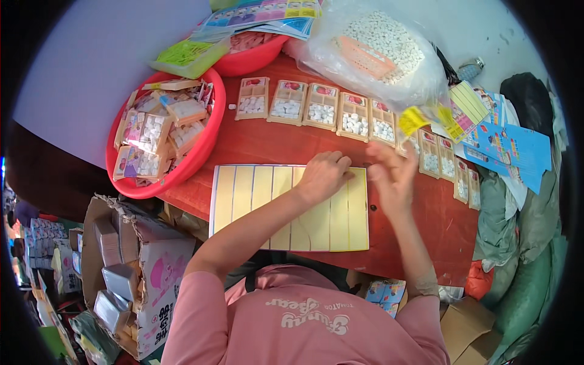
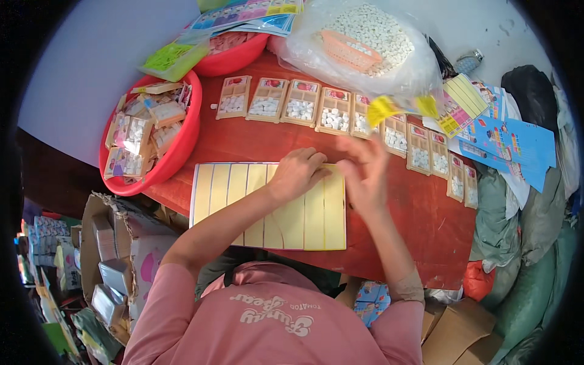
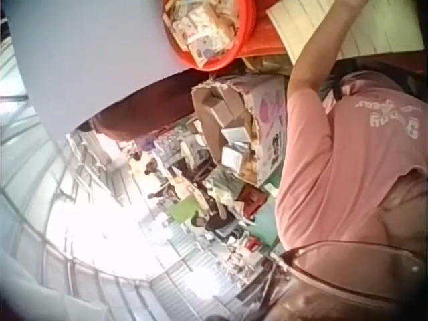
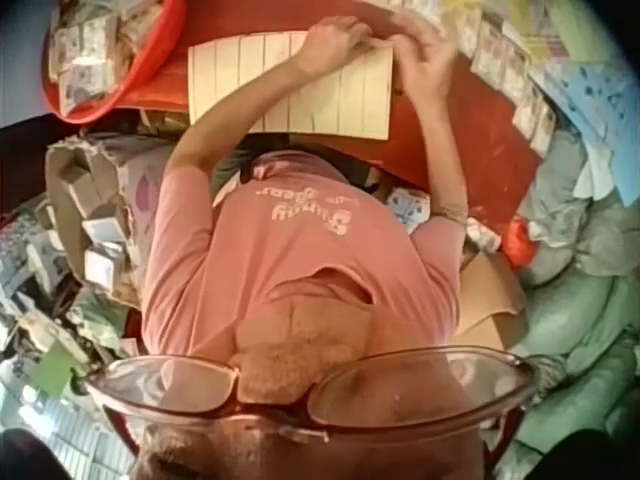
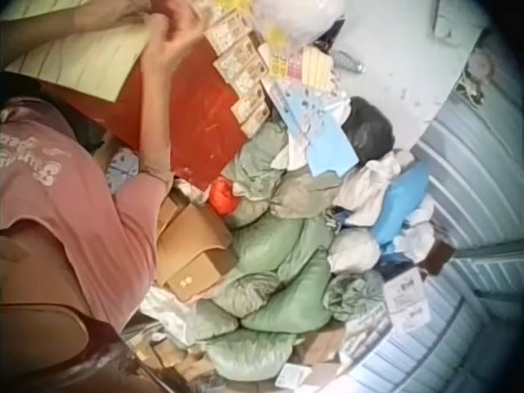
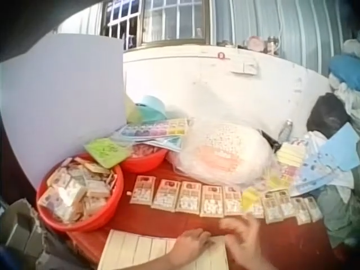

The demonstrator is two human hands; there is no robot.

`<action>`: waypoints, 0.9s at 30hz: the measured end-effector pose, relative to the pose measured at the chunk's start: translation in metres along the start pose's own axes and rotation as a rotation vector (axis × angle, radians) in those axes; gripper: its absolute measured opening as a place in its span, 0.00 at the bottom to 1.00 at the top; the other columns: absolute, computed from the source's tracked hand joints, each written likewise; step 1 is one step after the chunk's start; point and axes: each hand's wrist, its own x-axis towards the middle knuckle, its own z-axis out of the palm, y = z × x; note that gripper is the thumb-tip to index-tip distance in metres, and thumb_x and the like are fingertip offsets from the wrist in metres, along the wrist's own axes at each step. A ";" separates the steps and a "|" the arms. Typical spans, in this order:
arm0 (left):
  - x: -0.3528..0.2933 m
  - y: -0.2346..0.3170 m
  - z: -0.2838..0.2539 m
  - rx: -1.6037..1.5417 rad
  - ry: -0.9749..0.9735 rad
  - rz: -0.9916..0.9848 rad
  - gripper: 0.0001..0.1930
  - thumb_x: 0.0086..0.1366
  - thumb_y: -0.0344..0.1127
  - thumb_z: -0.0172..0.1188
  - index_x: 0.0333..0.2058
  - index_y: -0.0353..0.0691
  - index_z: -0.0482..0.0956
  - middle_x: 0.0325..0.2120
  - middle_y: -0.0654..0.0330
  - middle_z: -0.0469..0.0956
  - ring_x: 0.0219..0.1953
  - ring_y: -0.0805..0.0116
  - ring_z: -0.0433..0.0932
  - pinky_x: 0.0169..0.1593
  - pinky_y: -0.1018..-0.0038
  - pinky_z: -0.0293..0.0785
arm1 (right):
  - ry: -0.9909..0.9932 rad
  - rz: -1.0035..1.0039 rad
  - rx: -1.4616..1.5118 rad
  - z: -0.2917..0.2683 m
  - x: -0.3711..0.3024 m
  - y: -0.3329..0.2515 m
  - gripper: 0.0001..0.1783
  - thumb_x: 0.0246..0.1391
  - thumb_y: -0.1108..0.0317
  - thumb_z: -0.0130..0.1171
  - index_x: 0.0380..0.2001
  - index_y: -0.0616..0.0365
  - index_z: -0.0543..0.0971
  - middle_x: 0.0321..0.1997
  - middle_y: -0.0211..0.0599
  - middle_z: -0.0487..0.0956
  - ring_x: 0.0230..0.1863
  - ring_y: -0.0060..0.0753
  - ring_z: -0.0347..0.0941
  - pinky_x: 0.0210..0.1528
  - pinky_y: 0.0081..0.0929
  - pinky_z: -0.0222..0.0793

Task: The recorder is wrapping small plastic cases containing white items with adhesive paper labels/sleeves.

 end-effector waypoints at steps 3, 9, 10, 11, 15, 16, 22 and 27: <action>0.009 0.000 0.017 -0.236 -0.079 -0.199 0.06 0.51 0.33 0.59 0.27 0.39 0.75 0.25 0.55 0.74 0.32 0.56 0.75 0.34 0.64 0.72 | -0.068 -0.118 -0.002 0.037 -0.005 -0.019 0.47 0.52 0.79 0.53 0.64 0.48 0.34 0.55 0.57 0.67 0.52 0.42 0.69 0.56 0.38 0.61; 0.047 0.075 0.103 -0.889 -0.172 -0.271 0.09 0.51 0.27 0.53 0.32 0.41 0.75 0.35 0.56 0.76 0.39 0.60 0.76 0.38 0.70 0.73 | 0.191 -0.157 -0.048 0.027 -0.022 -0.064 0.50 0.51 0.77 0.54 0.64 0.47 0.30 0.55 0.59 0.67 0.49 0.47 0.71 0.54 0.40 0.63; 0.044 0.070 0.109 -0.864 -0.158 -0.295 0.09 0.51 0.27 0.53 0.32 0.41 0.75 0.35 0.56 0.76 0.39 0.60 0.76 0.38 0.70 0.73 | 0.180 -0.155 -0.050 0.026 -0.026 -0.062 0.50 0.52 0.77 0.54 0.64 0.47 0.30 0.54 0.59 0.67 0.49 0.47 0.71 0.53 0.40 0.64; 0.049 0.075 0.113 -0.776 -0.062 -0.191 0.09 0.52 0.29 0.53 0.34 0.40 0.75 0.36 0.55 0.75 0.40 0.59 0.76 0.40 0.70 0.72 | 0.180 -0.157 -0.090 0.019 -0.029 -0.067 0.50 0.52 0.76 0.54 0.64 0.48 0.31 0.54 0.59 0.67 0.48 0.47 0.71 0.53 0.40 0.65; 0.056 0.092 0.112 -0.383 0.288 0.198 0.14 0.57 0.33 0.51 0.42 0.37 0.72 0.40 0.52 0.74 0.44 0.57 0.74 0.46 0.70 0.70 | 0.277 -0.048 -0.286 -0.016 -0.056 -0.036 0.48 0.54 0.73 0.55 0.64 0.48 0.32 0.53 0.58 0.68 0.48 0.44 0.71 0.55 0.38 0.62; 0.061 0.080 0.082 -0.298 -0.152 0.164 0.14 0.55 0.33 0.53 0.41 0.39 0.75 0.38 0.55 0.75 0.43 0.57 0.74 0.45 0.68 0.72 | 0.297 -0.041 -0.204 -0.026 -0.065 -0.027 0.47 0.54 0.73 0.55 0.65 0.48 0.34 0.53 0.57 0.68 0.48 0.42 0.71 0.55 0.37 0.62; 0.025 -0.065 -0.048 0.099 -0.017 -0.094 0.06 0.51 0.25 0.51 0.29 0.34 0.75 0.29 0.48 0.74 0.35 0.49 0.73 0.39 0.59 0.71 | 0.359 -0.043 -0.216 -0.034 -0.065 -0.019 0.46 0.55 0.73 0.54 0.65 0.48 0.35 0.51 0.55 0.70 0.47 0.39 0.72 0.53 0.35 0.64; 0.039 -0.168 -0.082 0.380 0.179 -0.211 0.11 0.61 0.31 0.46 0.37 0.31 0.73 0.42 0.43 0.73 0.48 0.43 0.69 0.52 0.58 0.65 | 0.283 -0.085 -0.095 -0.011 -0.047 -0.031 0.46 0.54 0.73 0.54 0.65 0.48 0.35 0.49 0.54 0.71 0.46 0.38 0.72 0.51 0.35 0.65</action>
